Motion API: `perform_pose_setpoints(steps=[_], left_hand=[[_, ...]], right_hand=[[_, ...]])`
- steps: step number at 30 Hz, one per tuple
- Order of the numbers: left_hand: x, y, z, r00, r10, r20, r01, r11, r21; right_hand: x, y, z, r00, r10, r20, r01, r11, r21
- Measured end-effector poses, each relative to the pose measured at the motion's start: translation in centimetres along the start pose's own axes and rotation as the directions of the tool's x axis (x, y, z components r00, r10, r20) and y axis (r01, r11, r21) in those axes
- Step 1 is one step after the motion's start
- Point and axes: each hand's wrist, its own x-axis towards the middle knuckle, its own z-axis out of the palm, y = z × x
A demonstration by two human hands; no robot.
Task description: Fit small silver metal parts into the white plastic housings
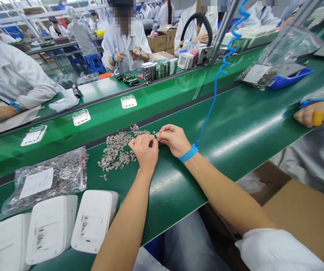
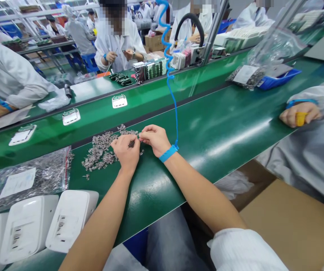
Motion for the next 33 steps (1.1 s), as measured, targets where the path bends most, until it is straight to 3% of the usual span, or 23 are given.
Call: perform_pose_setpoints(steps=[4, 8, 11, 16, 20, 22, 23, 25, 27, 29, 33], left_hand=[[0.2, 0.3, -0.1, 0.992, -0.124, 0.032, 0.126, 0.988, -0.09], [0.5, 0.5, -0.2, 0.945, -0.313, 0.098, 0.325, 0.933, -0.154], [0.5, 0.5, -0.1, 0.926, -0.359, 0.117, 0.376, 0.907, -0.188], [0.4, 0.0, 0.2, 0.927, -0.356, 0.118, 0.375, 0.89, -0.259], [0.4, -0.2, 0.2, 0.929, -0.341, 0.142, 0.368, 0.888, -0.276], [0.5, 0.0, 0.1, 0.932, -0.324, 0.165, 0.358, 0.894, -0.269], [0.6, 0.0, 0.0, 0.934, -0.31, 0.178, 0.348, 0.899, -0.265], [0.6, 0.2, -0.1, 0.94, -0.276, 0.202, 0.322, 0.914, -0.249], [0.6, 0.3, -0.1, 0.945, -0.245, 0.217, 0.292, 0.931, -0.219], [0.6, 0.4, -0.1, 0.948, -0.23, 0.22, 0.275, 0.941, -0.2], [0.6, 0.5, -0.1, 0.945, -0.252, 0.21, 0.297, 0.928, -0.225]], right_hand=[[-0.1, 0.3, 0.0, 0.992, -0.124, 0.008, 0.124, 0.986, -0.109], [0.2, 0.9, 0.0, 0.974, -0.225, 0.015, 0.223, 0.947, -0.231], [0.9, 0.7, -0.8, 0.95, -0.311, -0.03, 0.269, 0.863, -0.428], [2.9, -2.1, -4.5, 0.884, -0.464, -0.064, 0.211, 0.517, -0.829], [4.0, -3.2, -7.0, 0.93, -0.366, -0.041, 0.059, 0.258, -0.964], [3.8, -2.9, -6.8, 0.915, -0.4, 0.042, 0.107, 0.143, -0.984], [3.6, -2.7, -6.4, 0.886, -0.448, 0.117, 0.183, 0.107, -0.977], [3.0, -2.4, -5.2, 0.816, -0.5, 0.29, 0.403, 0.132, -0.906], [2.3, -2.1, -3.9, 0.785, -0.442, 0.434, 0.58, 0.279, -0.766], [1.9, -2.0, -3.1, 0.776, -0.354, 0.522, 0.631, 0.409, -0.66], [1.6, -1.7, -2.7, 0.794, -0.309, 0.523, 0.605, 0.489, -0.629]])
